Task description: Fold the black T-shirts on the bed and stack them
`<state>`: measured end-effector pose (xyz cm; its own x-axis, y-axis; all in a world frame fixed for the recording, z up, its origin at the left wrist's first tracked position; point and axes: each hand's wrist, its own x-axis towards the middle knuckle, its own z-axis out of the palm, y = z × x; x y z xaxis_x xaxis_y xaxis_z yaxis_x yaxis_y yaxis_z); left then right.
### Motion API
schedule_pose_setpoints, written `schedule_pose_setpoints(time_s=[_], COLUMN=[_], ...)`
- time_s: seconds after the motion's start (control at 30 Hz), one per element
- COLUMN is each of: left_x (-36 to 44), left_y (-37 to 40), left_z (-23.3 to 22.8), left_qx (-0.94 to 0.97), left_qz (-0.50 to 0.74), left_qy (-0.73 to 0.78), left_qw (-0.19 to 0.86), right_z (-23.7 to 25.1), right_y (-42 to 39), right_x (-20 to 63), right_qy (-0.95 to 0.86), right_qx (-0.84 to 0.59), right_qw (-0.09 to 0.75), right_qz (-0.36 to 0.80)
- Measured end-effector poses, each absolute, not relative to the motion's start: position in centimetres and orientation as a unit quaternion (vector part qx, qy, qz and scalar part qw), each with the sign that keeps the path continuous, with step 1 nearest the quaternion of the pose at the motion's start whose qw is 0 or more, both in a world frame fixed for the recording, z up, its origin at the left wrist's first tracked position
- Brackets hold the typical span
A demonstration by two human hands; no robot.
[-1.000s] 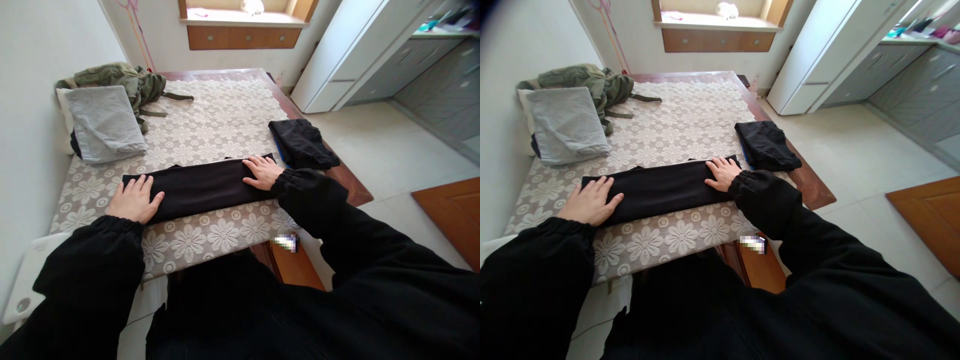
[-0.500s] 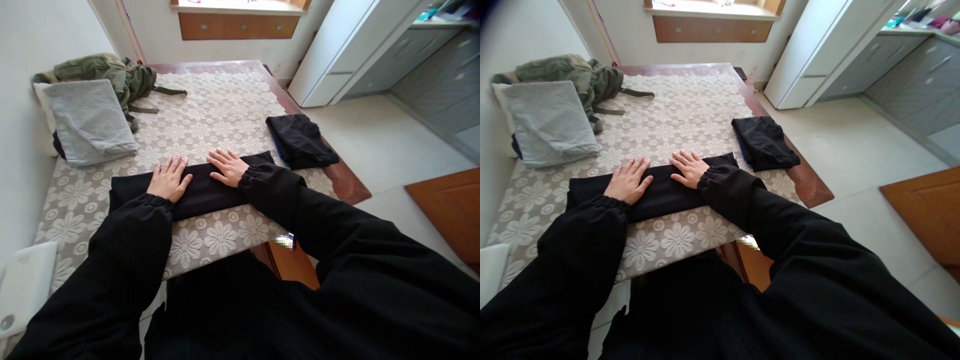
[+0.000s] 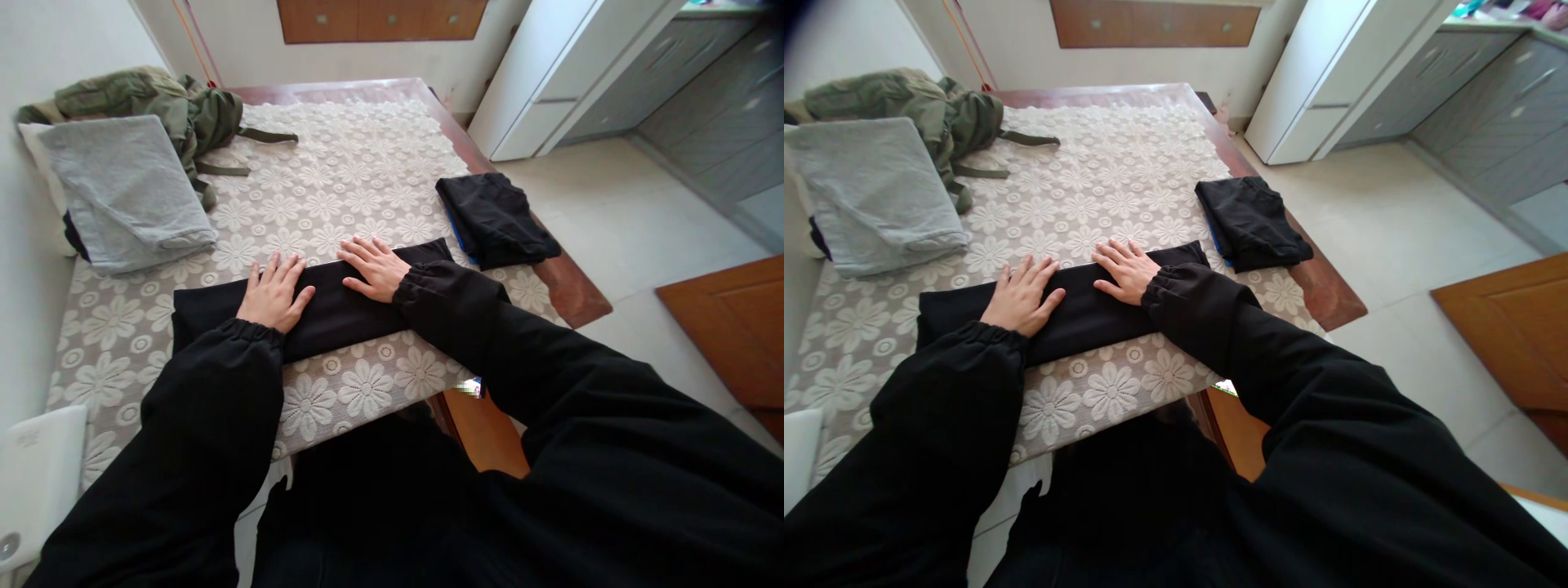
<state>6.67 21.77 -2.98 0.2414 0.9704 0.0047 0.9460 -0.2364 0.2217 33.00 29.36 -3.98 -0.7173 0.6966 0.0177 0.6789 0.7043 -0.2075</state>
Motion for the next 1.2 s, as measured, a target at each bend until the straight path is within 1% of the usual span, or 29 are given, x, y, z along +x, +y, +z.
schedule_pose_setpoints(time_s=[0.1,0.27,0.4,0.5,0.6,0.8,0.9,0.97,1.03,1.1,1.2], left_x=[6.8,7.1,7.2,7.2,7.2,7.0,6.9,6.8,6.8,6.8,6.7], left_y=[21.8,21.6,21.4,21.5,21.5,21.7,21.8,21.8,21.8,21.8,21.8], left_z=[-3.0,-3.0,-3.0,-3.0,-2.9,-2.5,-2.2,-2.0,-2.0,-2.1,-2.2], left_qx=[0.785,0.783,0.782,0.781,0.774,0.773,0.781,0.782,0.782,0.786,0.792], left_qz=[0.042,0.049,0.051,0.058,0.07,0.153,0.203,0.23,0.241,0.233,0.221], left_qy=[0.612,0.617,0.618,0.618,0.624,0.606,0.582,0.572,0.568,0.563,0.56], left_qw=[0.089,0.066,0.056,0.063,0.08,0.108,0.098,0.091,0.092,0.1,0.106], right_z=[-4.0,-4.1,-4.3,-4.5,-4.5,-3.9,-3.8,-3.8,-3.7,-3.5,-3.1], right_y=[29.4,29.4,29.4,29.7,30.5,32.3,32.2,32.1,32.2,32.6,33.4], right_x=[33.0,33.1,33.0,33.1,33.6,34.9,35.1,35.0,35.2,35.7,36.7], right_qy=[-0.922,-0.924,-0.923,-0.918,-0.9,-0.794,-0.713,-0.671,-0.64,-0.6,-0.515], right_qx=[-0.372,-0.369,-0.367,-0.366,-0.367,-0.317,-0.337,-0.338,-0.318,-0.294,-0.283], right_qw=[0.046,0.04,0.056,0.075,0.116,0.292,0.349,0.363,0.353,0.344,0.353], right_qz=[0.094,0.095,0.101,0.13,0.203,0.429,0.507,0.551,0.603,0.66,0.728])
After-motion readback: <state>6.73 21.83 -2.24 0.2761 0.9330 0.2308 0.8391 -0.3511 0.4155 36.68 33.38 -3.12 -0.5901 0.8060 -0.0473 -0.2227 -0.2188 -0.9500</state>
